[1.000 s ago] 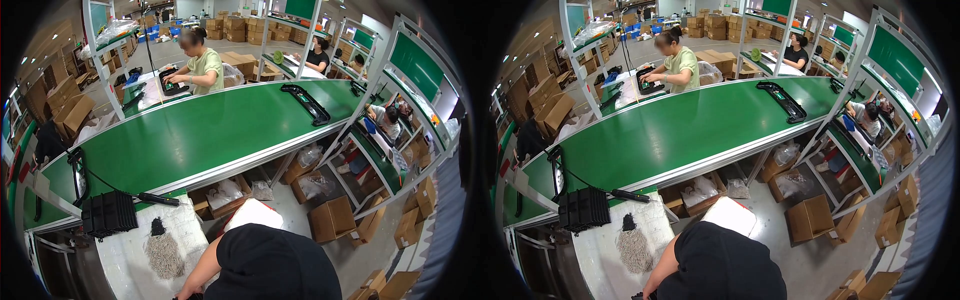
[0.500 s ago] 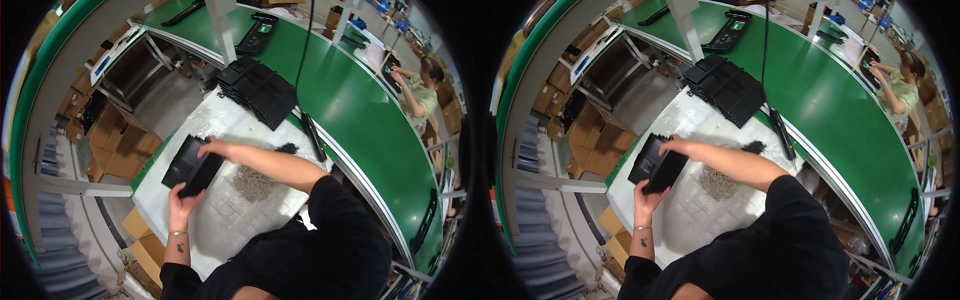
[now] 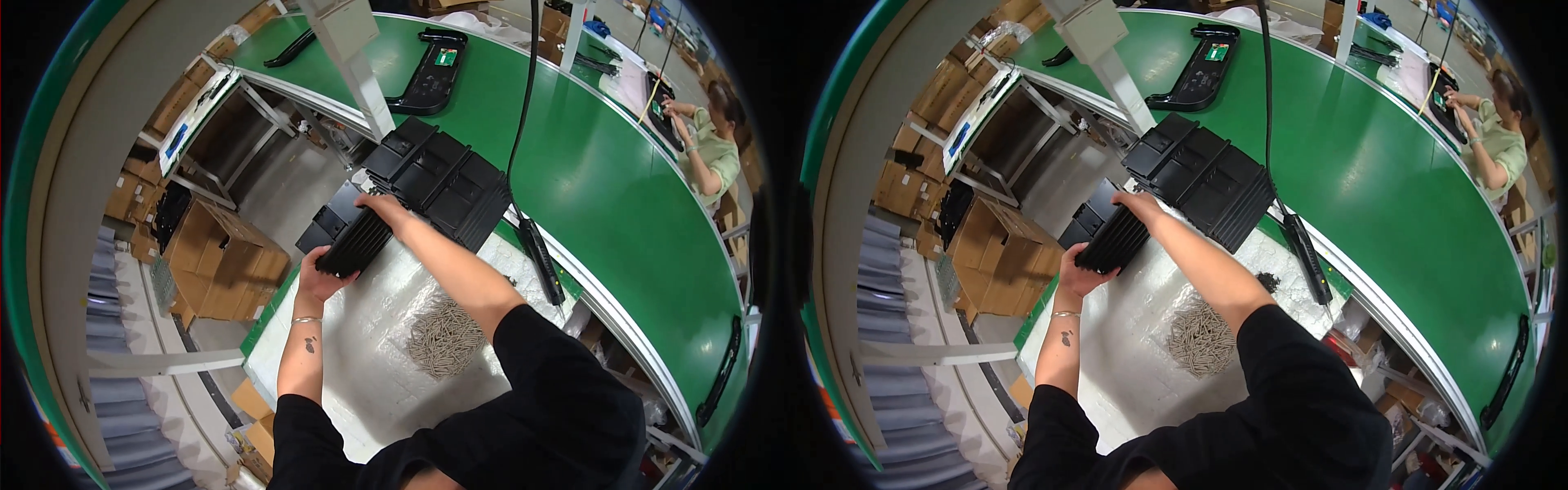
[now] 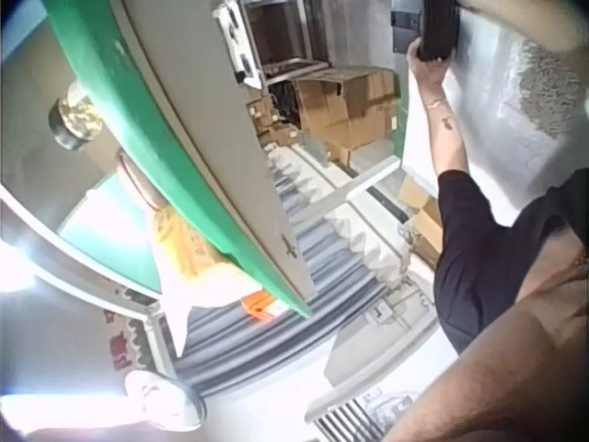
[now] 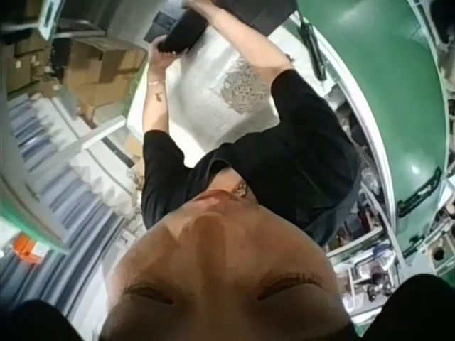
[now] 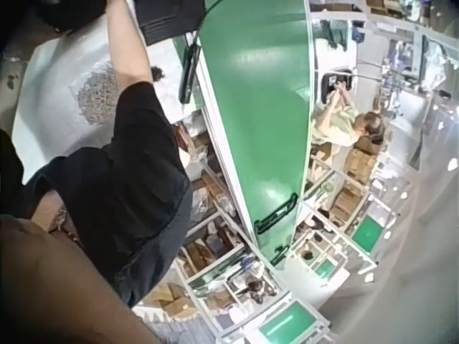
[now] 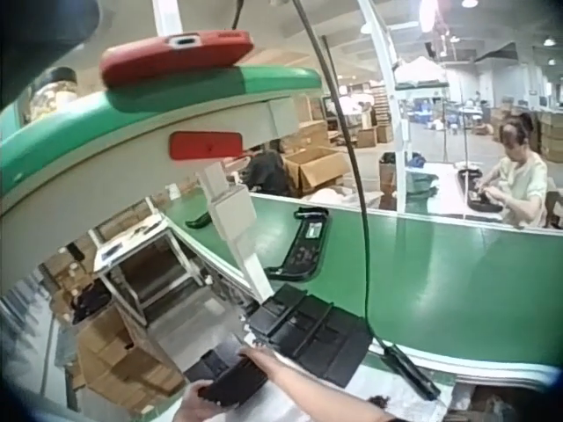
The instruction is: Organizing and packing black plastic components into a cardboard box on a factory assembly line.
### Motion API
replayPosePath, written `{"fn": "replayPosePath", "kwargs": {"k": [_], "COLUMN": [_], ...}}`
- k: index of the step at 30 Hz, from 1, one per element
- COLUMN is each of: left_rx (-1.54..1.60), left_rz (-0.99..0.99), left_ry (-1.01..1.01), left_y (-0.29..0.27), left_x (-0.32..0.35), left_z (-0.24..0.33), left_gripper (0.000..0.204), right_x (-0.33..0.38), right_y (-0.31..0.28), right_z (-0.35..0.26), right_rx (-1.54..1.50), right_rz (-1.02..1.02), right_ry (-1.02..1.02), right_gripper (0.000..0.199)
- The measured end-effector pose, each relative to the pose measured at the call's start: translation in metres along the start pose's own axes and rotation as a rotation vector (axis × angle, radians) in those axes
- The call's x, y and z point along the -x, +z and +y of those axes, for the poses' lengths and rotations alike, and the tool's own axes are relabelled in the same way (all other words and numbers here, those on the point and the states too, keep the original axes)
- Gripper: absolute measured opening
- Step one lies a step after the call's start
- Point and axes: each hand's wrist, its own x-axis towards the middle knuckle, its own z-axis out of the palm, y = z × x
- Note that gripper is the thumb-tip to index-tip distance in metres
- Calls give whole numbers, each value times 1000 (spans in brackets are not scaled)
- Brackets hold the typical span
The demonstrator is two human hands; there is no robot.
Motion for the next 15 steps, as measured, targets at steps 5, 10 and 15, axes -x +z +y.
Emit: {"fn": "replayPosePath", "kwargs": {"k": [5,10,15], "left_rx": [-68,-96,-147], "left_rz": [20,92,45], "left_ry": [-46,-68,-97], "left_y": [9,15,25], "left_x": [-9,-9,-13], "left_z": [12,18,17], "left_gripper": [39,43,45], "right_x": [-11,15,24], "right_y": [3,40,48], "right_z": [17,37,46], "right_rx": [418,449,349], "right_rz": [410,788,892], "right_ry": [-231,-408,-636], "right_gripper": [95,91,89]}}
